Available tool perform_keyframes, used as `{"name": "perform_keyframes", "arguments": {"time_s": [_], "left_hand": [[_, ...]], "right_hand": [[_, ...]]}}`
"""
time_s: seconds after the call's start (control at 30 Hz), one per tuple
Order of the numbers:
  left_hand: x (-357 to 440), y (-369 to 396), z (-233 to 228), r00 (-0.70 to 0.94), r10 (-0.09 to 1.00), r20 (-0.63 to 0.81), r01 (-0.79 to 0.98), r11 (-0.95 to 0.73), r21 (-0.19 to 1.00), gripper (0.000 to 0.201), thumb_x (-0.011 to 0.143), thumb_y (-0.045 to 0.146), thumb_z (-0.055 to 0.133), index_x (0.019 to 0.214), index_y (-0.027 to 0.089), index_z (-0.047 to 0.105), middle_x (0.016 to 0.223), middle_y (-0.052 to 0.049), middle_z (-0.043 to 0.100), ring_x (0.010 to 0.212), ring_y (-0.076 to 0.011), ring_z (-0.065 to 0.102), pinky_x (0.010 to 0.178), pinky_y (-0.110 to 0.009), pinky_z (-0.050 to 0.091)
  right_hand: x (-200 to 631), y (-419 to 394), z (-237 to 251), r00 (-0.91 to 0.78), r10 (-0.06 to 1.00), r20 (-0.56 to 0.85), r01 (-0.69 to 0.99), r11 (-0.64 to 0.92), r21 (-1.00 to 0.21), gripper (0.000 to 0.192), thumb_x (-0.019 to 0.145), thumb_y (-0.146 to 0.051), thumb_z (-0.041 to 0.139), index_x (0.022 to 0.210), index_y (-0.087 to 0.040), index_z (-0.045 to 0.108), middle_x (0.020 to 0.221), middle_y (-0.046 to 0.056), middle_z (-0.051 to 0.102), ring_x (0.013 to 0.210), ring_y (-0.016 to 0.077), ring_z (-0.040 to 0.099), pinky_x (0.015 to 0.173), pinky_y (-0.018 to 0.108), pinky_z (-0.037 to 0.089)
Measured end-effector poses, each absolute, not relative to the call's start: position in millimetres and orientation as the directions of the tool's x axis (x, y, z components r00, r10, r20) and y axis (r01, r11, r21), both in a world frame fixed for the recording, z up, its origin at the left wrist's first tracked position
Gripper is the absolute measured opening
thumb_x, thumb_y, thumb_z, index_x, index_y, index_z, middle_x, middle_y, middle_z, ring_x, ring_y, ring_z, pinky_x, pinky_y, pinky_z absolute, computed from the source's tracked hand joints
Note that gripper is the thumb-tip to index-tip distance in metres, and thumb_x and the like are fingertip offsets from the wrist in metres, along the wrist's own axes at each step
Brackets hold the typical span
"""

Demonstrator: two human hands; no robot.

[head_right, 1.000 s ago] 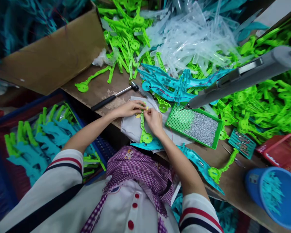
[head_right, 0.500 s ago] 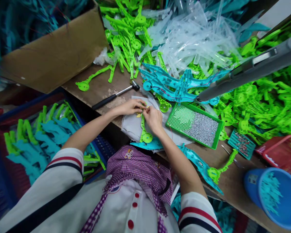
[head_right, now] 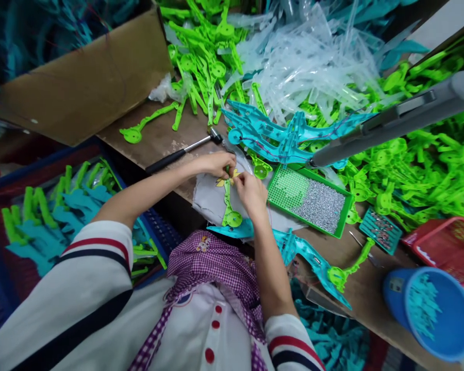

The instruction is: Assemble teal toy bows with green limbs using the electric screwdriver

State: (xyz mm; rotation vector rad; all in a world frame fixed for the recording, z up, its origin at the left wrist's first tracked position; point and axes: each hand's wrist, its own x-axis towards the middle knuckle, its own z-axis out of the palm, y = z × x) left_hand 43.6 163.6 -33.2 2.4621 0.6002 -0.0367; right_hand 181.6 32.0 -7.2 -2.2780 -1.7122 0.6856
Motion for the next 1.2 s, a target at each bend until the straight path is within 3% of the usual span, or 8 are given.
{"name": "perform_keyframes", "arguments": {"time_s": [0.17, 0.33, 0.47, 0.67, 0.8, 0.93, 1.07, 1.2], "left_hand": [[46.2, 163.2, -25.8, 0.876, 0.419, -0.238, 0.48, -0.719, 0.503, 0.019, 0.066, 0.013, 0.074, 0.084, 0.016, 0.078, 0.094, -0.003, 0.071, 0.079, -0.0151, 0.062, 0.069, -0.023, 0.043], [40.2, 163.9, -34.8, 0.889, 0.44, -0.128, 0.434, -0.722, 0.539, 0.015, 0.067, 0.016, 0.076, 0.081, 0.018, 0.079, 0.096, -0.003, 0.072, 0.08, -0.0156, 0.064, 0.071, -0.024, 0.045], [34.2, 165.4, -44.5, 0.901, 0.431, -0.043, 0.359, -0.687, 0.631, 0.015, 0.067, 0.014, 0.078, 0.081, 0.019, 0.08, 0.094, -0.003, 0.071, 0.081, -0.0149, 0.065, 0.074, -0.023, 0.046], [29.1, 164.5, -41.3, 0.913, 0.405, -0.05, 0.324, -0.646, 0.691, 0.012, 0.074, 0.014, 0.076, 0.084, 0.017, 0.08, 0.098, -0.005, 0.07, 0.087, -0.0153, 0.066, 0.081, -0.024, 0.047], [28.5, 158.7, -42.0, 0.896, 0.442, -0.043, 0.355, -0.654, 0.668, 0.012, 0.073, 0.015, 0.078, 0.085, 0.016, 0.079, 0.102, -0.005, 0.069, 0.086, -0.0153, 0.064, 0.081, -0.025, 0.047], [28.8, 154.6, -47.3, 0.877, 0.478, -0.04, 0.379, -0.639, 0.67, 0.013, 0.074, 0.014, 0.078, 0.086, 0.016, 0.079, 0.102, -0.005, 0.068, 0.085, -0.0155, 0.064, 0.08, -0.027, 0.048], [29.3, 153.5, -50.4, 0.869, 0.494, -0.027, 0.376, -0.624, 0.685, 0.013, 0.072, 0.014, 0.08, 0.085, 0.017, 0.078, 0.099, -0.004, 0.067, 0.085, -0.0155, 0.063, 0.08, -0.027, 0.048], [29.2, 153.1, -50.7, 0.867, 0.498, -0.027, 0.378, -0.622, 0.686, 0.014, 0.072, 0.012, 0.079, 0.084, 0.017, 0.077, 0.099, -0.004, 0.067, 0.086, -0.0152, 0.063, 0.082, -0.027, 0.048]], "right_hand": [[175.8, 38.0, -1.0, 0.243, 0.921, -0.306, 0.802, -0.368, -0.471, 0.021, 0.09, -0.034, 0.059, 0.094, -0.021, 0.075, 0.091, 0.007, 0.076, 0.085, 0.0229, 0.066, 0.072, 0.031, 0.041], [165.8, 31.6, -11.8, 0.201, 0.964, -0.173, 0.757, -0.264, -0.598, 0.024, 0.091, -0.037, 0.056, 0.091, -0.02, 0.073, 0.084, 0.007, 0.075, 0.077, 0.0211, 0.064, 0.069, 0.03, 0.04], [148.0, 10.6, -23.1, 0.093, 0.992, -0.084, 0.836, -0.124, -0.535, 0.027, 0.096, -0.029, 0.047, 0.1, -0.018, 0.071, 0.1, 0.012, 0.075, 0.087, 0.0243, 0.065, 0.078, 0.035, 0.041], [139.7, 7.6, -20.2, 0.02, 0.989, -0.146, 0.921, -0.075, -0.381, 0.034, 0.099, -0.021, 0.037, 0.109, -0.016, 0.069, 0.106, 0.016, 0.071, 0.091, 0.0266, 0.063, 0.081, 0.037, 0.041], [151.2, -0.8, -17.3, -0.016, 0.993, -0.117, 0.898, -0.037, -0.438, 0.034, 0.099, -0.024, 0.037, 0.114, -0.018, 0.067, 0.106, 0.014, 0.069, 0.092, 0.0261, 0.063, 0.081, 0.037, 0.045], [170.7, -15.4, -19.9, 0.079, 0.997, 0.002, 0.875, -0.068, -0.48, 0.036, 0.094, -0.028, 0.049, 0.126, -0.015, 0.06, 0.126, 0.019, 0.06, 0.109, 0.0291, 0.059, 0.088, 0.04, 0.047], [187.9, -17.3, -20.6, 0.164, 0.973, -0.16, 0.886, -0.217, -0.411, 0.021, 0.092, -0.035, 0.054, 0.093, -0.018, 0.065, 0.098, 0.014, 0.067, 0.092, 0.029, 0.062, 0.082, 0.042, 0.047], [191.4, -11.1, -21.2, 0.128, 0.986, -0.103, 0.756, -0.165, -0.634, 0.018, 0.092, -0.031, 0.05, 0.094, -0.02, 0.064, 0.095, 0.01, 0.07, 0.085, 0.0234, 0.064, 0.081, 0.038, 0.047]]}}
